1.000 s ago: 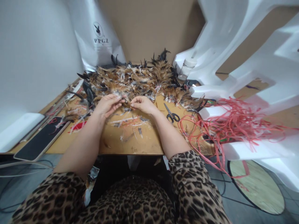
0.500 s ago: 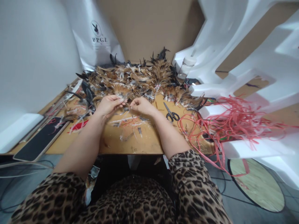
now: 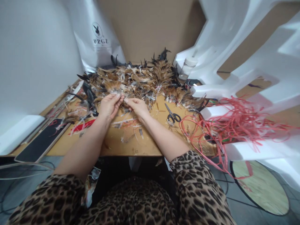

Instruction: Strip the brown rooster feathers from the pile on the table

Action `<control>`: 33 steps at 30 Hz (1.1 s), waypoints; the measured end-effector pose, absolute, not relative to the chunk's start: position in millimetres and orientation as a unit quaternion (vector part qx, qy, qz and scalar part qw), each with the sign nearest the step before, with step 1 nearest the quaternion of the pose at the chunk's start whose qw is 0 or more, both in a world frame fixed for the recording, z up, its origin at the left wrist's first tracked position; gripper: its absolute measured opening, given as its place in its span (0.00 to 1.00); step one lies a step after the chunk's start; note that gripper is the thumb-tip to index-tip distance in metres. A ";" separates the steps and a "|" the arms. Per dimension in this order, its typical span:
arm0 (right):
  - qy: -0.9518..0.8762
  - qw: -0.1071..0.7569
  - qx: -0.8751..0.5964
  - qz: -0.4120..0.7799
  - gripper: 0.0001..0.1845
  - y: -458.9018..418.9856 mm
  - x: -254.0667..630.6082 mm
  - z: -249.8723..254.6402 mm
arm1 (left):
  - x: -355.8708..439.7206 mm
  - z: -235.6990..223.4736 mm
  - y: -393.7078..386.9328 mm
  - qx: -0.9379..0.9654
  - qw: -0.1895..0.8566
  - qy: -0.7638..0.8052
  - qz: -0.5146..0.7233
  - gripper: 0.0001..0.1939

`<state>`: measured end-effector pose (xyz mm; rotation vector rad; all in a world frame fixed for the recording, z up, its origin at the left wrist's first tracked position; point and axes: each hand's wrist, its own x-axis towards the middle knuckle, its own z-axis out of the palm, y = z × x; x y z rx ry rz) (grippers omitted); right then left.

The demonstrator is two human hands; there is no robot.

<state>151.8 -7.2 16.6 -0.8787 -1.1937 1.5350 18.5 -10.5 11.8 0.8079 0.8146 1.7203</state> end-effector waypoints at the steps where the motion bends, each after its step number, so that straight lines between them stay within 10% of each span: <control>1: -0.470 0.492 -0.357 0.640 0.19 -7.2 148.8 13.2 | 21.0 12.0 -11.9 0.344 0.514 0.337 0.710 0.07; 15: -0.321 0.516 -0.304 0.733 0.17 -5.8 151.5 16.8 | 27.4 13.4 -18.9 0.346 0.594 0.311 0.656 0.05; 33: -0.545 0.504 -0.401 0.537 0.16 4.7 171.5 23.9 | 26.2 14.7 -23.6 0.405 0.594 0.448 0.531 0.08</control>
